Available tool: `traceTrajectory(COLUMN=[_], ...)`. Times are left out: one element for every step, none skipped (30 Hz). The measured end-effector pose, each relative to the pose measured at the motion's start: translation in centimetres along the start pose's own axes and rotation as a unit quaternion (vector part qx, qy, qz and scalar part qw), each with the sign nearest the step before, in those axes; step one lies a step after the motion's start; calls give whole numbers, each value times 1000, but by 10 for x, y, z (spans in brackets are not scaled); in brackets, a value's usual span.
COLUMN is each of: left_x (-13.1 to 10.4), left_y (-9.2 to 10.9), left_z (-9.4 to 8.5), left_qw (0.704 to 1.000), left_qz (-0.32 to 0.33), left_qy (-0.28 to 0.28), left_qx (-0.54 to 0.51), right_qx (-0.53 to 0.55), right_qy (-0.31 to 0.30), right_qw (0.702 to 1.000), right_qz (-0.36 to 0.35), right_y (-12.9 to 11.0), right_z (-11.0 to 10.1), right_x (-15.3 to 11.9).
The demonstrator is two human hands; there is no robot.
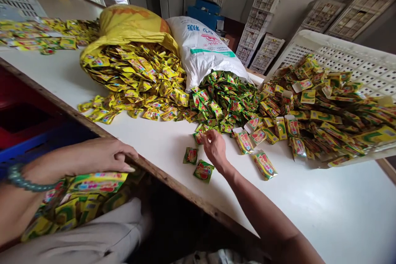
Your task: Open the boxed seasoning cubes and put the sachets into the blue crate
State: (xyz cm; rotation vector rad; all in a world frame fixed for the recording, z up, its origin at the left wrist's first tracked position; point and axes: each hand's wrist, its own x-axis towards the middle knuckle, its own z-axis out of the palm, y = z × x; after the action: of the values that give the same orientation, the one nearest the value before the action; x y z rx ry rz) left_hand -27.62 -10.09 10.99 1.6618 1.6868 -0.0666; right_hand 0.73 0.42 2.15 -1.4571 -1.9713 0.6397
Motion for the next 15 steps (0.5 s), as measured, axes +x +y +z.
traceTrajectory(left_x=[0,2,7,13,20,29,38,49,60,72,84,97,109,121,132], left_y=[-1,0,3,6,9,12,14,16,18,19,20,20,20,20,19], left_z=[0,1,2,2,2,2,1,0,0,1,2,4,6,8,9], left_qw=[999,997,994,991,987,982,974,962,950,940,932,928,927,929,932], left_qz=[-5,-3,1,5,4,-5,-25,-44,-55,-48,-30,-10,9,23,32], left_qy=[33,67,97,123,148,178,215,256,292,321,342,352,356,354,350], left_qx=[21,37,46,51,55,60,69,82,95,107,117,119,116,106,91], right_qx=[-48,-88,-118,-132,-130,-115,-87,-54,-20,16,55,96,136,173,204], right_qy=[-8,-22,-39,-57,-73,-86,-93,-96,-97,-95,-94,-96,-100,-104,-107], right_qw=[999,996,992,990,989,989,991,993,993,993,991,988,982,976,969], right_qz=[4,5,5,10,18,26,39,50,61,69,74,79,83,87,93], right_y=[3,6,8,9,10,12,14,16,18,21,24,26,28,30,32], right_z=[4,7,11,14,15,16,15,13,9,4,-2,-9,-16,-22,-28], right_x=[9,16,20,21,20,16,12,6,1,-5,-11,-16,-21,-26,-30])
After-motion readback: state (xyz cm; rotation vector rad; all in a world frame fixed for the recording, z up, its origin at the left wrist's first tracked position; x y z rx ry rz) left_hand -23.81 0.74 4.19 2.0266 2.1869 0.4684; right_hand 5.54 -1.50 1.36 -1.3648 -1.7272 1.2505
